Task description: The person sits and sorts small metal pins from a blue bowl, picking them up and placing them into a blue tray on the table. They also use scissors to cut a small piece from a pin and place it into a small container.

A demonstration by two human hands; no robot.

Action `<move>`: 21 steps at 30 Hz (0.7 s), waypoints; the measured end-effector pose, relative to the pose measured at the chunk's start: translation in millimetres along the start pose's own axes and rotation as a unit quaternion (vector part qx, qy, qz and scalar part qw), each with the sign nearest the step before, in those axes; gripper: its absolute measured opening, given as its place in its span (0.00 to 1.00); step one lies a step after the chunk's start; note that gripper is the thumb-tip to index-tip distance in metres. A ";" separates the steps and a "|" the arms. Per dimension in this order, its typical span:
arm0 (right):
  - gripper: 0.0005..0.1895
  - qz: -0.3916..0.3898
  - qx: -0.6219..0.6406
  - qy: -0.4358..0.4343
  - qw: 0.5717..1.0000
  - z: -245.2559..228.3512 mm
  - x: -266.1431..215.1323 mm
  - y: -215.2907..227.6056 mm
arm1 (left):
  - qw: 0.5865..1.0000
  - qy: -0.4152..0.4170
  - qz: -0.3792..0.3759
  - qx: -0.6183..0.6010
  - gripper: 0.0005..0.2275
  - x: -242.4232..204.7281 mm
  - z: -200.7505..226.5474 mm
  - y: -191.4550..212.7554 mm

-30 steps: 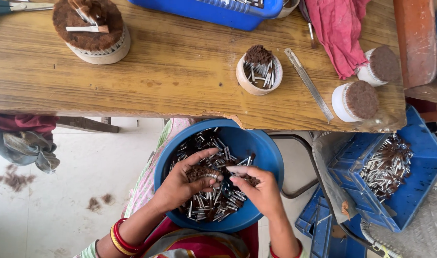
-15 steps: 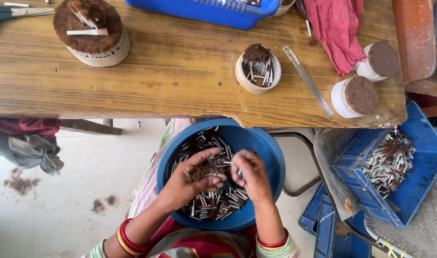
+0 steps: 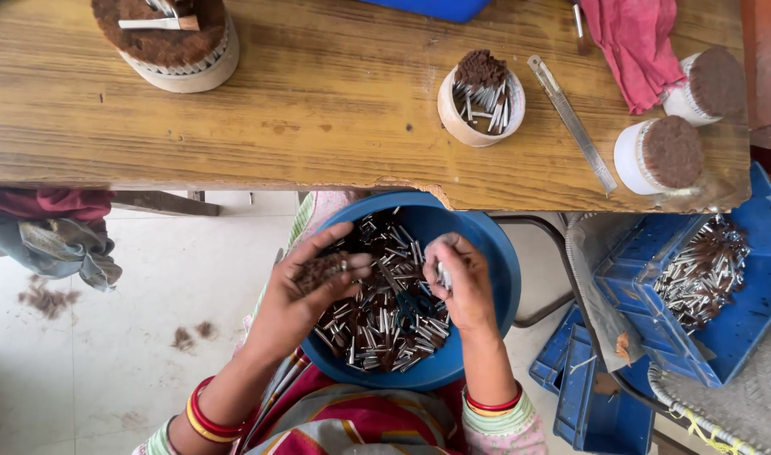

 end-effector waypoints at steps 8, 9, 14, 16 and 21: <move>0.06 -0.133 -0.642 0.136 0.743 -2.1 -25.2 -56.5 | 0.995 -0.057 0.078 -0.006 0.18 -15.0 15.9 24.9; 0.06 -0.130 -0.644 0.138 0.742 1.9 -24.3 -54.3 | 0.995 -0.059 0.074 -0.005 0.18 -14.5 13.2 25.0; 0.07 -0.186 -0.694 0.090 0.690 7.9 -16.6 -51.4 | 0.995 -0.066 0.079 0.003 0.17 -12.9 13.6 27.0; 0.07 -0.214 -0.659 0.083 0.716 -17.0 -5.7 -58.7 | 0.993 -0.071 0.093 0.005 0.20 -10.5 19.3 31.6; 0.05 -0.325 -0.426 -0.046 0.843 -120.8 20.0 -115.0 | 0.993 -0.036 0.110 -0.005 0.21 -11.0 9.0 39.5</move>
Point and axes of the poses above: each hand's wrist, its own x-axis towards the middle knuckle, its own y-axis out of the back of the hand, z = x × y, the point moved 5 cm from there along x, towards the middle knuckle, and after that the axes turned 2 degrees about y, right-handed, at the moved point
